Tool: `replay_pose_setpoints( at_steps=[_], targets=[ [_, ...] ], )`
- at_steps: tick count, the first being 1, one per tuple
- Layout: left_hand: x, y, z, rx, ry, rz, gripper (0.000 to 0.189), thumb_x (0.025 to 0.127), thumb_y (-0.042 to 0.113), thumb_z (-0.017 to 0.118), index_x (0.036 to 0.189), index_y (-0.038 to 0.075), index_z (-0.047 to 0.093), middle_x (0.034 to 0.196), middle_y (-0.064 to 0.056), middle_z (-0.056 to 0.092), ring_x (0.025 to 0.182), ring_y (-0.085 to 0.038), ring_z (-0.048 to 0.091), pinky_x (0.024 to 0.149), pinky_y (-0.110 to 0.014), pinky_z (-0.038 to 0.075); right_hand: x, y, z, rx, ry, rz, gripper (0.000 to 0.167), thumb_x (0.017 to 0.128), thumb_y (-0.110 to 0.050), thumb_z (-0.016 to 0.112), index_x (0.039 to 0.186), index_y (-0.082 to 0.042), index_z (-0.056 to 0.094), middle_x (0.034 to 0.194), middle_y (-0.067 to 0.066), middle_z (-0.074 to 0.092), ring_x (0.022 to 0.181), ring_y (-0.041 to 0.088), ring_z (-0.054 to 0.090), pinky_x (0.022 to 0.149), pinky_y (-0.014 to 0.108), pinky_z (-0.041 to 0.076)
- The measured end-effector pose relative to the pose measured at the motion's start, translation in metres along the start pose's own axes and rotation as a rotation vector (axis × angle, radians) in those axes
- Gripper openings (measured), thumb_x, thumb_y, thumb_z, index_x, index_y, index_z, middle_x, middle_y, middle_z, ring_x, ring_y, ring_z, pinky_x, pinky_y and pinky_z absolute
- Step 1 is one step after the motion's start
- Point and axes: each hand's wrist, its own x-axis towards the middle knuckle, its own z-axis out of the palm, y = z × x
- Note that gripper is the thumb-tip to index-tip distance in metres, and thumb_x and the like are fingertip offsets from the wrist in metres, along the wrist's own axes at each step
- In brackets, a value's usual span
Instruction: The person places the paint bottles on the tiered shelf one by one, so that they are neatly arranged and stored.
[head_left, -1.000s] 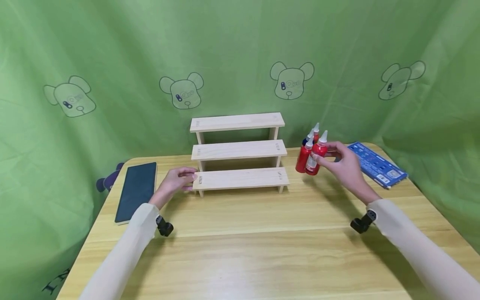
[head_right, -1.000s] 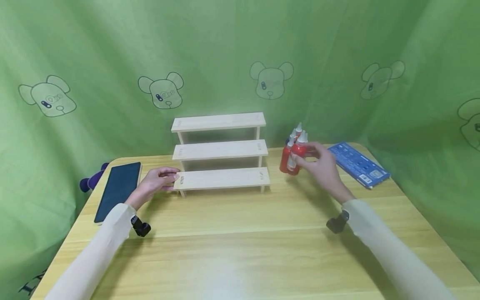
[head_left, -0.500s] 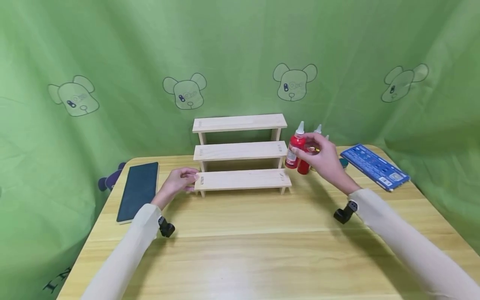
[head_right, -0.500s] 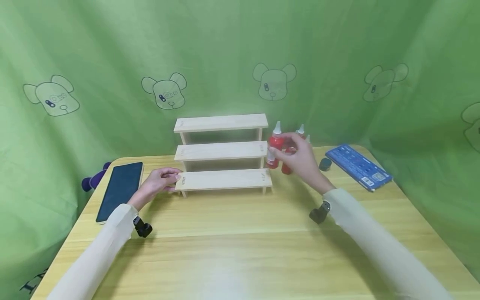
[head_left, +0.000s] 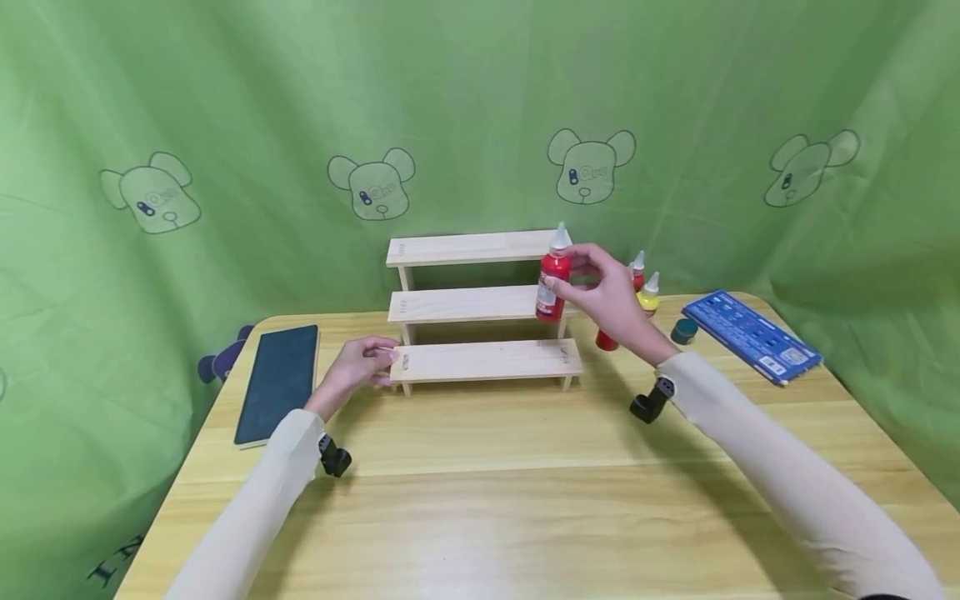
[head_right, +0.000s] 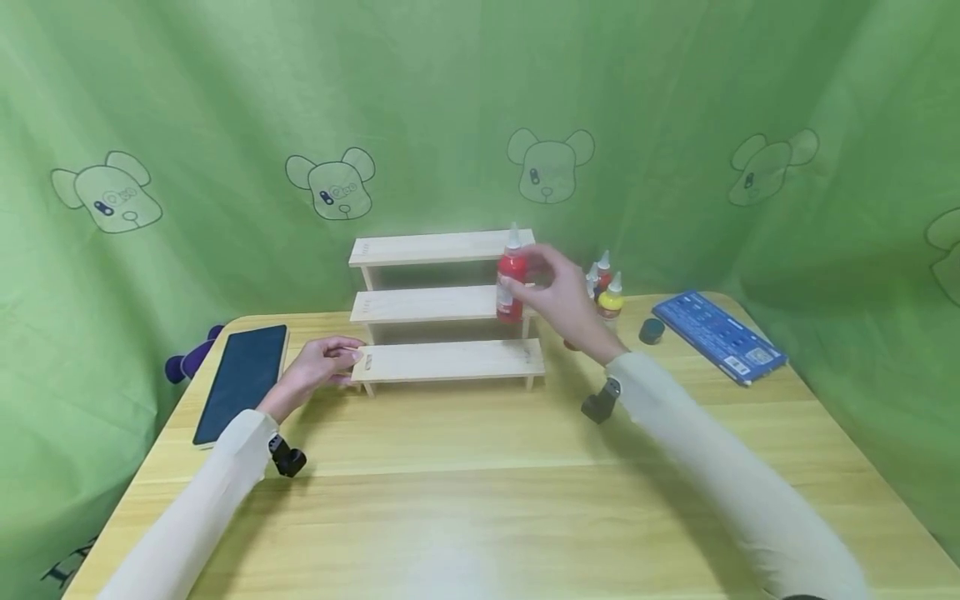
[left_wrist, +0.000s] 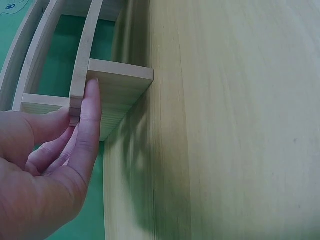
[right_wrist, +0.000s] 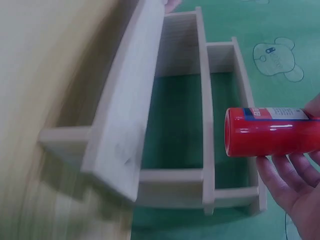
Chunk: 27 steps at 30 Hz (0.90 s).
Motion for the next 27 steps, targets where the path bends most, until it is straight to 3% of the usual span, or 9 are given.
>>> replay_pose_setpoints(
  at_steps=[6, 14, 21, 27],
  targets=[
    [-0.001, 0.000, 0.000, -0.007, 0.003, -0.012, 0.037, 0.105, 0.003, 0.061, 0.139, -0.012, 0.056, 0.119, -0.023, 0.066, 0.075, -0.013, 0.069, 0.073, -0.025, 0.068, 0.019, -0.005, 0.015, 0.038, -0.024, 0.049, 0.050, 0.094, -0.022, 0.081, 0.138, -0.007, 0.061, 0.126, 0.013, 0.067, 0.111, 0.021, 0.064, 0.102, 0.032, 0.057],
    [0.001, -0.002, 0.000, -0.012, -0.005, 0.003, 0.038, 0.105, 0.003, 0.061, 0.140, -0.012, 0.056, 0.110, -0.017, 0.067, 0.073, -0.012, 0.068, 0.071, -0.024, 0.067, 0.042, -0.007, 0.034, 0.126, -0.023, 0.085, 0.053, 0.094, -0.022, 0.081, 0.140, -0.008, 0.061, 0.129, 0.014, 0.066, 0.116, 0.026, 0.064, 0.108, 0.041, 0.056],
    [0.001, -0.002, 0.001, -0.005, -0.003, -0.015, 0.040, 0.105, 0.004, 0.061, 0.141, -0.011, 0.055, 0.111, -0.016, 0.065, 0.073, -0.013, 0.067, 0.071, -0.024, 0.067, 0.064, -0.020, 0.054, 0.217, -0.030, 0.025, 0.049, 0.093, -0.017, 0.082, 0.138, -0.008, 0.066, 0.125, 0.014, 0.069, 0.110, 0.025, 0.066, 0.101, 0.036, 0.059],
    [0.001, -0.003, 0.001, -0.044, -0.014, -0.028, 0.040, 0.105, 0.002, 0.059, 0.141, -0.014, 0.053, 0.107, -0.013, 0.064, 0.070, -0.013, 0.069, 0.072, -0.027, 0.068, 0.077, -0.028, 0.072, 0.316, -0.066, 0.052, 0.048, 0.093, -0.016, 0.082, 0.138, -0.010, 0.066, 0.126, 0.014, 0.066, 0.110, 0.027, 0.067, 0.090, 0.035, 0.067]
  ],
)
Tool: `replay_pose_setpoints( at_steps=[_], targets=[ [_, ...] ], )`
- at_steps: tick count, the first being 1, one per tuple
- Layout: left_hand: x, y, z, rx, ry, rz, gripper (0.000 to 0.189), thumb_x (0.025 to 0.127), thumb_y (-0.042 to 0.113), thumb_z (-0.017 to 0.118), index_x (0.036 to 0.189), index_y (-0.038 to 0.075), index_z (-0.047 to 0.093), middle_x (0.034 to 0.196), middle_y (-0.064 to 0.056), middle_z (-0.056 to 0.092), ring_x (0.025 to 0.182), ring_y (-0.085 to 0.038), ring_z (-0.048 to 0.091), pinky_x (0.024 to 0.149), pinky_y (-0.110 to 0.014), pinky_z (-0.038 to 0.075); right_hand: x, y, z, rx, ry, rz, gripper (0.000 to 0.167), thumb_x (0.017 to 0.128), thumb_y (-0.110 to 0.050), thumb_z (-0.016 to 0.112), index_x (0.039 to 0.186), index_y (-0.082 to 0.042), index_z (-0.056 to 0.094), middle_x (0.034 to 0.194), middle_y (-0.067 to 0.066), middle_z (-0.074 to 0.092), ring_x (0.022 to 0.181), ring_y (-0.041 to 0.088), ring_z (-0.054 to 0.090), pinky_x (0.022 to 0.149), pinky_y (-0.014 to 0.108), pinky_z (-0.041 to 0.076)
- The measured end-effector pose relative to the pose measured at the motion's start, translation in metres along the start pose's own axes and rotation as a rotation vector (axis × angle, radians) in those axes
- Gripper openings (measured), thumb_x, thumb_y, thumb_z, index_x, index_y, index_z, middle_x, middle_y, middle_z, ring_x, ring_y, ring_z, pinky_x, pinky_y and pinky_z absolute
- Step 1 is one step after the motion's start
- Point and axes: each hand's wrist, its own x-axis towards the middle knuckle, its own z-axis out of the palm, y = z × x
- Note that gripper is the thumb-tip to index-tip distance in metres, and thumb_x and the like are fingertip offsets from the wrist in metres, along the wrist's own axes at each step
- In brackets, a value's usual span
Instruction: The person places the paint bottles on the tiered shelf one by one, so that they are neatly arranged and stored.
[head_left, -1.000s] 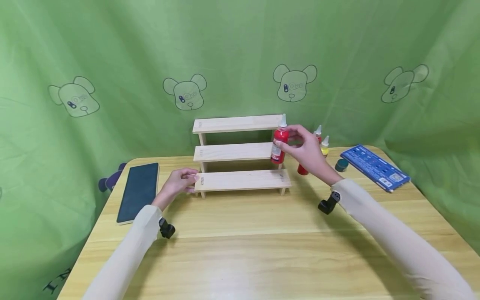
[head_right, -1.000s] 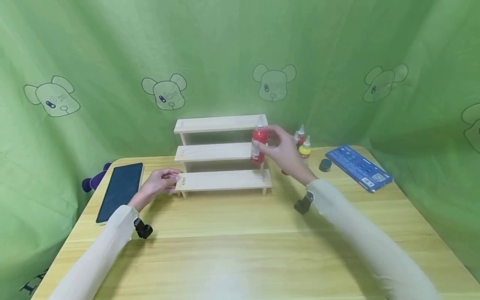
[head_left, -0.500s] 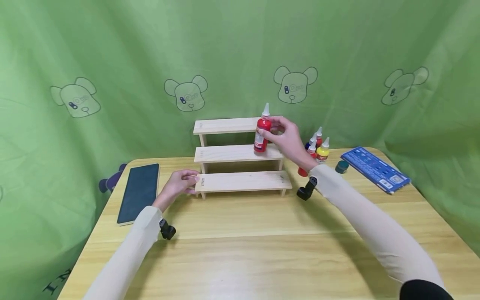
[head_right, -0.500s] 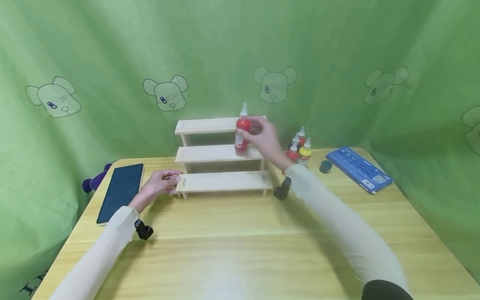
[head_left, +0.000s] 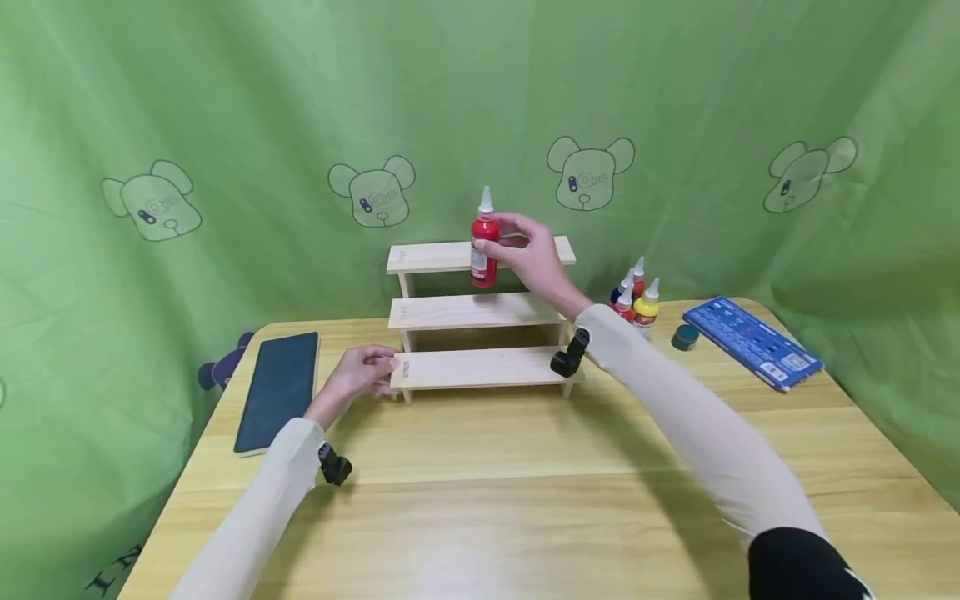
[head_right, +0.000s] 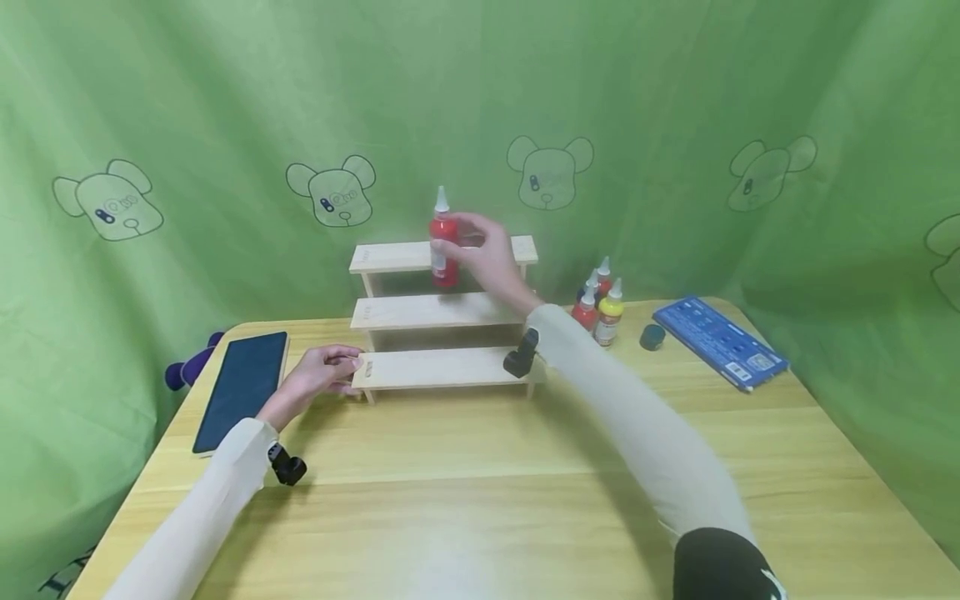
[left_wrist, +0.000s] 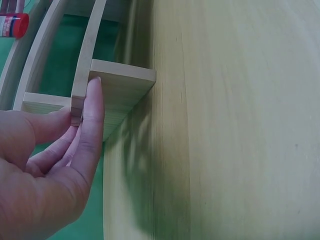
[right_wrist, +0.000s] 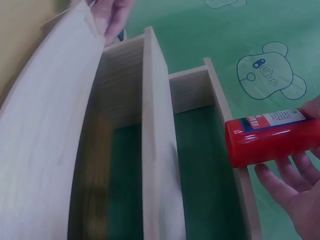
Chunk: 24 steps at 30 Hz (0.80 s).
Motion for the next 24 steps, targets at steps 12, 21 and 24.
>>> replay_pose_setpoints(
  at_steps=[12, 21, 24],
  targets=[
    [-0.002, 0.001, 0.003, 0.025, 0.042, 0.014, 0.037, 0.105, 0.001, 0.059, 0.138, -0.014, 0.056, 0.107, -0.016, 0.066, 0.066, -0.014, 0.070, 0.071, -0.029, 0.069, 0.018, -0.011, 0.023, 0.003, 0.026, -0.056, 0.048, 0.093, -0.018, 0.083, 0.137, -0.009, 0.067, 0.122, 0.011, 0.066, 0.109, 0.028, 0.068, 0.095, 0.035, 0.064],
    [-0.002, 0.003, 0.005, 0.040, 0.022, 0.015, 0.037, 0.105, 0.001, 0.059, 0.139, -0.015, 0.054, 0.104, -0.015, 0.063, 0.070, -0.015, 0.066, 0.075, -0.032, 0.069, 0.029, -0.017, 0.030, -0.016, -0.007, -0.062, 0.049, 0.095, -0.016, 0.080, 0.140, -0.008, 0.066, 0.126, 0.014, 0.067, 0.110, 0.028, 0.069, 0.095, 0.034, 0.065],
    [-0.002, 0.004, 0.004, 0.042, 0.023, 0.011, 0.038, 0.105, 0.001, 0.059, 0.140, -0.014, 0.053, 0.104, -0.014, 0.063, 0.072, -0.015, 0.065, 0.076, -0.033, 0.069, 0.036, -0.019, 0.033, -0.006, -0.009, -0.050, 0.049, 0.095, -0.016, 0.080, 0.140, -0.008, 0.065, 0.127, 0.013, 0.067, 0.109, 0.026, 0.070, 0.094, 0.034, 0.065]
  ],
)
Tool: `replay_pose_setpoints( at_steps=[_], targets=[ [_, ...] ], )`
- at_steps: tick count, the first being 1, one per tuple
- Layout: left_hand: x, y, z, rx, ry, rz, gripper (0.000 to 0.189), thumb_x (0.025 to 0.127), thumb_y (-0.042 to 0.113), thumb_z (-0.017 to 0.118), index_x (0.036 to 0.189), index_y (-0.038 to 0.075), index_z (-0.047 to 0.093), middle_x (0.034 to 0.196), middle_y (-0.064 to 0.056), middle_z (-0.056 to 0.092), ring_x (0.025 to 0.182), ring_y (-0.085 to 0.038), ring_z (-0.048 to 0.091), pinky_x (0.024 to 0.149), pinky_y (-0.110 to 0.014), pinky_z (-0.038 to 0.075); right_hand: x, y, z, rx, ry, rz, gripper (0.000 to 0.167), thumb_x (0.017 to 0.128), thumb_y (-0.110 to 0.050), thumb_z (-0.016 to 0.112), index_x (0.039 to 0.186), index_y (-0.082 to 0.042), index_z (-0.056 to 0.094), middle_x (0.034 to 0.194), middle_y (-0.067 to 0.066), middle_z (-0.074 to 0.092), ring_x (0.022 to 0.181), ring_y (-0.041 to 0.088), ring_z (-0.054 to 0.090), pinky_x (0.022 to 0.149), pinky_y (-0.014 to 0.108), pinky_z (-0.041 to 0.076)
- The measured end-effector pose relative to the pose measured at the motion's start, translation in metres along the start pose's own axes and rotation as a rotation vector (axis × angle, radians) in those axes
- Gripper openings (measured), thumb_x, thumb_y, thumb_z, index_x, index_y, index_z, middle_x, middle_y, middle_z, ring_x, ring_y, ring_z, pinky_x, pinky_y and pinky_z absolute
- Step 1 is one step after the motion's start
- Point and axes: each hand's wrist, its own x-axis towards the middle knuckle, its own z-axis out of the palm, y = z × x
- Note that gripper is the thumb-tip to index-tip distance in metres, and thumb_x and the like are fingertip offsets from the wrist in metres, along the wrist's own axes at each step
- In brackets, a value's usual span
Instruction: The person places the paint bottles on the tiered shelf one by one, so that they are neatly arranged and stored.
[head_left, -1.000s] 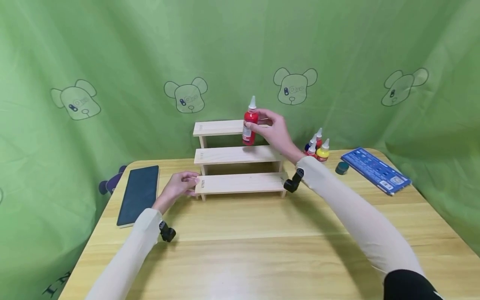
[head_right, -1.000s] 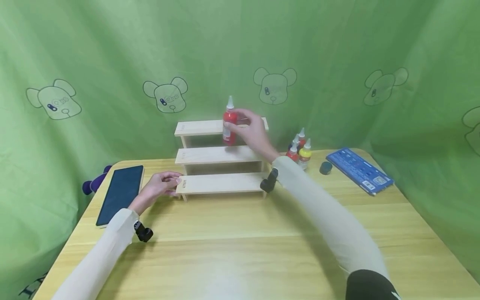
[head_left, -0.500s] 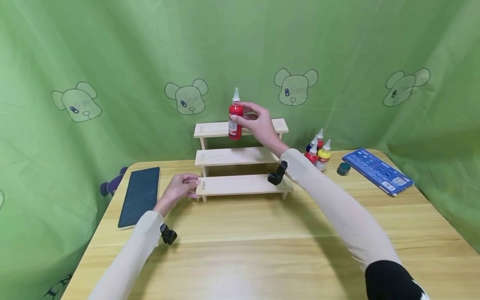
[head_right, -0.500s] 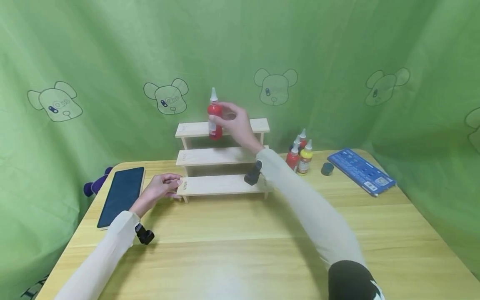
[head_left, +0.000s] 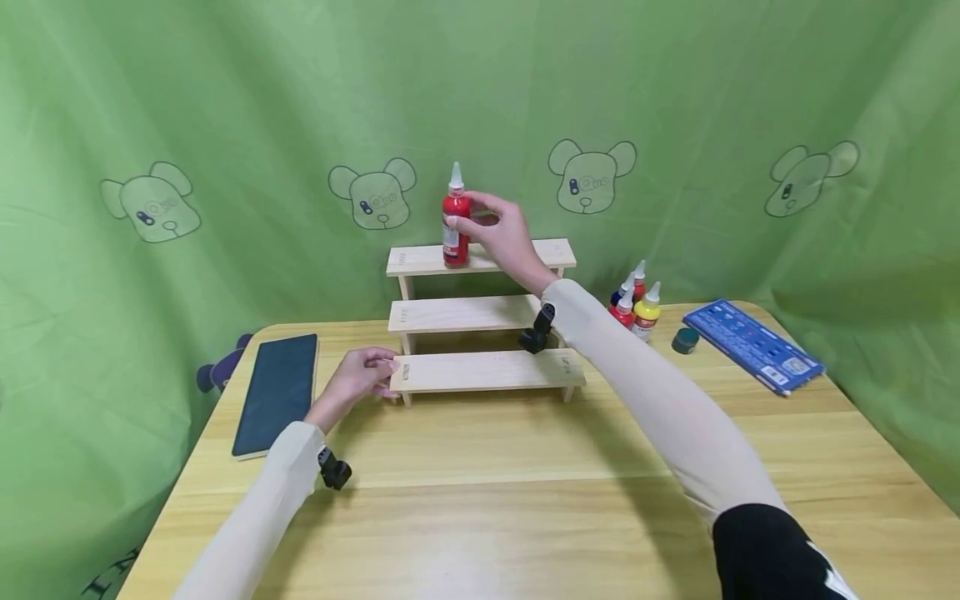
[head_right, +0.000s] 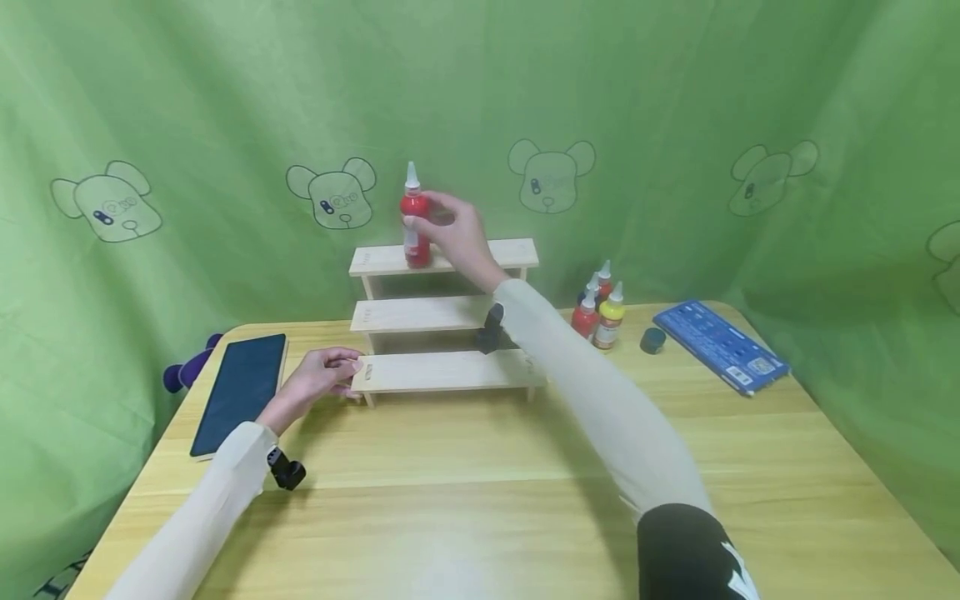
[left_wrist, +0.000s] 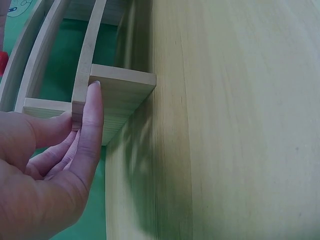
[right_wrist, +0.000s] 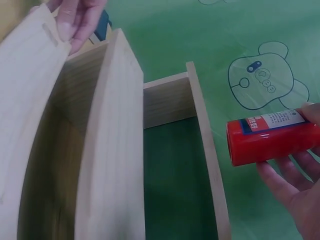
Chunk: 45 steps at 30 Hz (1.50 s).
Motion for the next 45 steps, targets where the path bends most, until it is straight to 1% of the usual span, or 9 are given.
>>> replay_pose_setpoints(
  at_steps=[8, 15, 22, 26, 30, 33, 37, 41, 45],
  targets=[
    [0.000, -0.001, 0.001, -0.020, -0.007, 0.010, 0.037, 0.105, -0.001, 0.058, 0.138, -0.017, 0.053, 0.103, -0.016, 0.063, 0.074, -0.015, 0.066, 0.074, -0.031, 0.069, 0.012, 0.004, 0.011, 0.010, 0.011, 0.034, 0.049, 0.093, -0.012, 0.081, 0.139, -0.004, 0.066, 0.126, 0.015, 0.069, 0.109, 0.027, 0.070, 0.094, 0.035, 0.065],
    [-0.002, -0.002, 0.003, -0.006, -0.002, 0.009, 0.036, 0.105, 0.000, 0.059, 0.136, -0.016, 0.055, 0.098, -0.013, 0.063, 0.067, -0.014, 0.066, 0.071, -0.030, 0.069, 0.013, 0.009, 0.018, -0.064, -0.003, 0.020, 0.049, 0.093, -0.017, 0.082, 0.138, -0.006, 0.066, 0.128, 0.013, 0.070, 0.110, 0.027, 0.070, 0.095, 0.034, 0.064],
    [-0.004, 0.000, 0.003, 0.017, 0.007, 0.008, 0.035, 0.105, 0.001, 0.059, 0.137, -0.015, 0.056, 0.101, -0.013, 0.065, 0.065, -0.014, 0.068, 0.070, -0.029, 0.068, 0.012, 0.013, 0.023, -0.077, 0.008, 0.008, 0.049, 0.093, -0.016, 0.082, 0.139, -0.006, 0.065, 0.128, 0.014, 0.070, 0.111, 0.027, 0.070, 0.097, 0.032, 0.064],
    [-0.004, 0.000, 0.004, 0.022, 0.029, 0.015, 0.033, 0.105, -0.001, 0.058, 0.135, -0.015, 0.058, 0.098, -0.013, 0.065, 0.062, -0.013, 0.069, 0.066, -0.027, 0.068, 0.012, 0.011, 0.025, -0.083, 0.003, 0.019, 0.050, 0.094, -0.017, 0.081, 0.140, -0.006, 0.063, 0.130, 0.014, 0.069, 0.112, 0.027, 0.070, 0.098, 0.032, 0.064],
    [-0.001, 0.000, 0.006, 0.038, 0.049, 0.025, 0.033, 0.104, -0.001, 0.059, 0.133, -0.015, 0.060, 0.096, -0.014, 0.067, 0.062, -0.013, 0.068, 0.065, -0.026, 0.066, 0.010, 0.007, 0.024, -0.156, -0.016, 0.064, 0.051, 0.095, -0.013, 0.079, 0.142, -0.006, 0.060, 0.131, 0.014, 0.067, 0.113, 0.027, 0.068, 0.099, 0.033, 0.063],
    [0.000, 0.000, 0.007, 0.037, 0.059, 0.028, 0.033, 0.103, -0.002, 0.060, 0.133, -0.015, 0.060, 0.099, -0.017, 0.069, 0.063, -0.012, 0.067, 0.066, -0.026, 0.066, 0.007, 0.004, 0.019, -0.198, -0.052, 0.116, 0.054, 0.096, -0.010, 0.077, 0.145, -0.004, 0.055, 0.132, 0.015, 0.065, 0.115, 0.028, 0.067, 0.098, 0.034, 0.063],
    [-0.001, 0.001, 0.007, 0.007, 0.059, 0.046, 0.033, 0.102, -0.004, 0.059, 0.132, -0.016, 0.060, 0.098, -0.017, 0.071, 0.062, -0.013, 0.068, 0.065, -0.025, 0.066, 0.001, -0.003, 0.006, -0.159, -0.071, 0.152, 0.056, 0.096, -0.009, 0.077, 0.145, 0.000, 0.052, 0.135, 0.019, 0.063, 0.118, 0.031, 0.065, 0.097, 0.037, 0.064],
    [-0.003, 0.002, 0.006, -0.023, 0.043, 0.078, 0.032, 0.102, -0.006, 0.057, 0.130, -0.020, 0.059, 0.092, -0.014, 0.070, 0.062, -0.014, 0.068, 0.063, -0.027, 0.067, -0.006, -0.014, -0.017, -0.173, -0.055, 0.131, 0.051, 0.097, -0.009, 0.075, 0.142, 0.002, 0.054, 0.133, 0.020, 0.063, 0.115, 0.031, 0.064, 0.098, 0.038, 0.064],
    [-0.004, 0.001, 0.003, -0.009, 0.056, 0.051, 0.032, 0.102, -0.004, 0.059, 0.131, -0.017, 0.061, 0.094, -0.013, 0.070, 0.065, -0.012, 0.066, 0.067, -0.028, 0.068, -0.019, -0.019, -0.046, -0.222, -0.054, 0.086, 0.043, 0.099, -0.008, 0.071, 0.138, 0.005, 0.057, 0.130, 0.020, 0.065, 0.109, 0.028, 0.065, 0.098, 0.041, 0.064]
  ],
)
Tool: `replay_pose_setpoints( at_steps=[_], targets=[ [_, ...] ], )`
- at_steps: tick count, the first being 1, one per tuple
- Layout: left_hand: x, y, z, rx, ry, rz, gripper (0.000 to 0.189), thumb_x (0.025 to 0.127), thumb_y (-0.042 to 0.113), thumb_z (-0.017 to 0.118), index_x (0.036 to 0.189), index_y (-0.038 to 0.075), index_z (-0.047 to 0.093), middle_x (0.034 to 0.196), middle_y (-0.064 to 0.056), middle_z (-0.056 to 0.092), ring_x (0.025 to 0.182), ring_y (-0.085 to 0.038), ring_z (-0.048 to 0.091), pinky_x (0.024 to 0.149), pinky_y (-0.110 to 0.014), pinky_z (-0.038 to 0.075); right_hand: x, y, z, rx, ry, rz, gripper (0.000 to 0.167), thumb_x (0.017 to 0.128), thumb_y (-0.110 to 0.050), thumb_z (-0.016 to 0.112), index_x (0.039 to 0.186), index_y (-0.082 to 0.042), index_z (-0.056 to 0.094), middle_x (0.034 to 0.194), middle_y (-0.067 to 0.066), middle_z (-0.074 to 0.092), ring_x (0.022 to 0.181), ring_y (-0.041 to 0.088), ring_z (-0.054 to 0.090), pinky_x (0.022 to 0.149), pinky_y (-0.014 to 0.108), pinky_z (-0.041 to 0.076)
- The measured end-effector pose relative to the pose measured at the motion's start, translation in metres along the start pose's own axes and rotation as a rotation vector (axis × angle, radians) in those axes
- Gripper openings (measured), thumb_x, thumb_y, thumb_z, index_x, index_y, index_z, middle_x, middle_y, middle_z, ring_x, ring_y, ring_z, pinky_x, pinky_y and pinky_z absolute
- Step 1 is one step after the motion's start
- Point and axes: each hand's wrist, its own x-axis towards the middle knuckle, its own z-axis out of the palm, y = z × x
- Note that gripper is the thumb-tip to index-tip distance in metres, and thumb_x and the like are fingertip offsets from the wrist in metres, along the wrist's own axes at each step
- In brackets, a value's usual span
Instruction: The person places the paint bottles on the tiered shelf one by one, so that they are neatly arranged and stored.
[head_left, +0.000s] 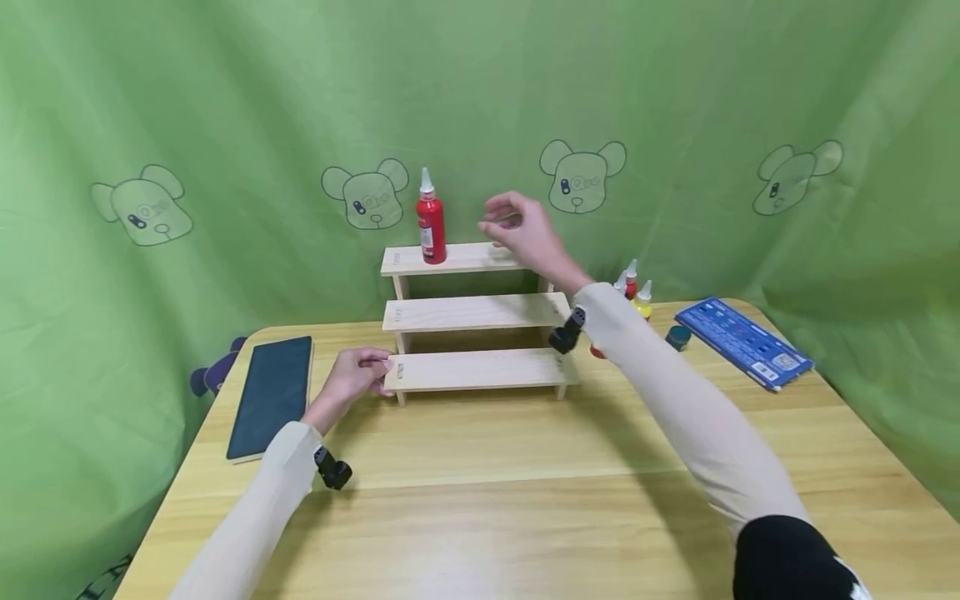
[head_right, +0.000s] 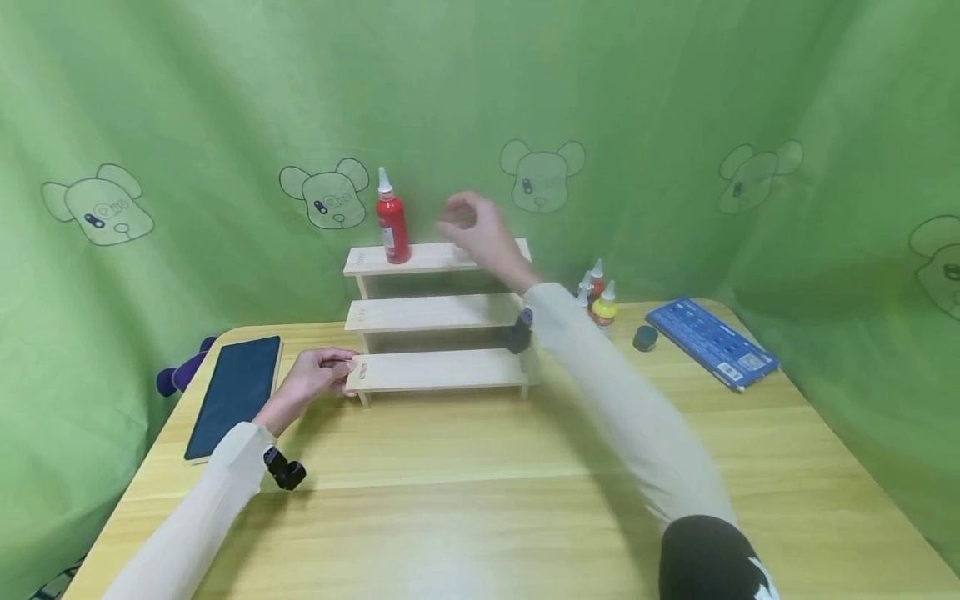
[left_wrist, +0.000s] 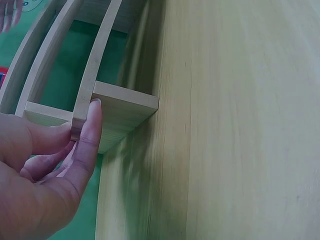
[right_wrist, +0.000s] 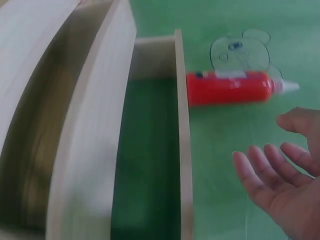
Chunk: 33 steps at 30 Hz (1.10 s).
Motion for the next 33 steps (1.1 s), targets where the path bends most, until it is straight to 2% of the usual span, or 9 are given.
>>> replay_pose_setpoints(
  at_steps=[3, 7, 12, 16, 22, 25, 28, 30, 33],
  targets=[
    [0.002, -0.002, -0.002, 0.020, 0.005, -0.015, 0.033, 0.103, -0.002, 0.060, 0.133, -0.016, 0.061, 0.104, -0.022, 0.071, 0.065, -0.012, 0.066, 0.068, -0.028, 0.068, -0.015, 0.009, -0.022, -0.039, 0.017, -0.025, 0.038, 0.101, -0.008, 0.068, 0.136, 0.006, 0.058, 0.127, 0.021, 0.065, 0.106, 0.029, 0.065, 0.096, 0.044, 0.064],
    [0.003, -0.004, -0.003, 0.015, -0.012, -0.013, 0.034, 0.103, -0.001, 0.061, 0.133, -0.016, 0.060, 0.118, -0.029, 0.069, 0.064, -0.011, 0.068, 0.070, -0.029, 0.068, -0.036, 0.023, -0.052, -0.119, 0.060, -0.028, 0.033, 0.104, -0.011, 0.066, 0.133, 0.003, 0.062, 0.125, 0.019, 0.066, 0.105, 0.027, 0.065, 0.089, 0.033, 0.066],
    [0.002, -0.003, -0.004, 0.007, -0.018, -0.008, 0.033, 0.103, -0.001, 0.061, 0.132, -0.016, 0.061, 0.116, -0.028, 0.070, 0.063, -0.011, 0.067, 0.070, -0.028, 0.068, -0.057, 0.039, -0.084, -0.186, 0.111, -0.038, 0.031, 0.105, -0.016, 0.065, 0.131, 0.001, 0.065, 0.124, 0.021, 0.068, 0.094, 0.016, 0.067, 0.079, 0.018, 0.062],
    [0.002, -0.003, -0.005, 0.009, -0.021, 0.007, 0.032, 0.102, -0.004, 0.060, 0.131, -0.017, 0.061, 0.117, -0.029, 0.070, 0.063, -0.010, 0.066, 0.065, -0.024, 0.066, -0.070, 0.051, -0.106, -0.227, 0.141, -0.025, 0.032, 0.106, -0.021, 0.064, 0.132, -0.002, 0.066, 0.124, 0.020, 0.068, 0.086, 0.006, 0.066, 0.074, 0.013, 0.059],
    [0.003, -0.003, -0.004, 0.015, -0.020, 0.002, 0.031, 0.102, -0.004, 0.060, 0.130, -0.016, 0.062, 0.116, -0.028, 0.071, 0.062, -0.010, 0.067, 0.066, -0.025, 0.066, -0.087, 0.064, -0.135, -0.275, 0.220, -0.021, 0.031, 0.107, -0.020, 0.062, 0.130, 0.000, 0.067, 0.120, 0.021, 0.067, 0.084, 0.001, 0.062, 0.072, 0.008, 0.055],
    [0.003, -0.002, -0.004, 0.019, -0.016, -0.001, 0.030, 0.102, -0.003, 0.060, 0.130, -0.015, 0.063, 0.119, -0.029, 0.069, 0.062, -0.010, 0.066, 0.066, -0.024, 0.065, -0.093, 0.074, -0.151, -0.281, 0.264, -0.018, 0.032, 0.107, -0.019, 0.062, 0.130, 0.003, 0.066, 0.111, 0.009, 0.070, 0.084, 0.000, 0.063, 0.074, 0.008, 0.057],
    [0.003, 0.000, -0.004, 0.026, -0.018, -0.012, 0.029, 0.103, -0.003, 0.060, 0.129, -0.015, 0.063, 0.114, -0.025, 0.071, 0.062, -0.011, 0.066, 0.066, -0.024, 0.065, -0.099, 0.086, -0.165, -0.280, 0.300, -0.002, 0.032, 0.107, -0.019, 0.062, 0.129, 0.004, 0.065, 0.101, -0.008, 0.067, 0.084, 0.000, 0.063, 0.073, 0.009, 0.060],
    [0.003, 0.001, -0.005, 0.033, -0.027, -0.024, 0.029, 0.103, -0.002, 0.060, 0.129, -0.015, 0.063, 0.110, -0.022, 0.071, 0.064, -0.011, 0.066, 0.066, -0.025, 0.065, -0.103, 0.095, -0.172, -0.286, 0.309, 0.017, 0.032, 0.107, -0.019, 0.061, 0.129, 0.004, 0.064, 0.099, -0.013, 0.065, 0.085, 0.000, 0.063, 0.073, 0.009, 0.060],
    [0.003, 0.003, -0.005, 0.048, -0.038, -0.040, 0.029, 0.103, -0.002, 0.060, 0.129, -0.015, 0.062, 0.107, -0.020, 0.071, 0.066, -0.012, 0.066, 0.067, -0.026, 0.066, -0.109, 0.107, -0.180, -0.307, 0.302, 0.058, 0.031, 0.107, -0.018, 0.061, 0.130, 0.003, 0.063, 0.106, -0.001, 0.066, 0.086, 0.000, 0.061, 0.072, 0.007, 0.059]
  ],
)
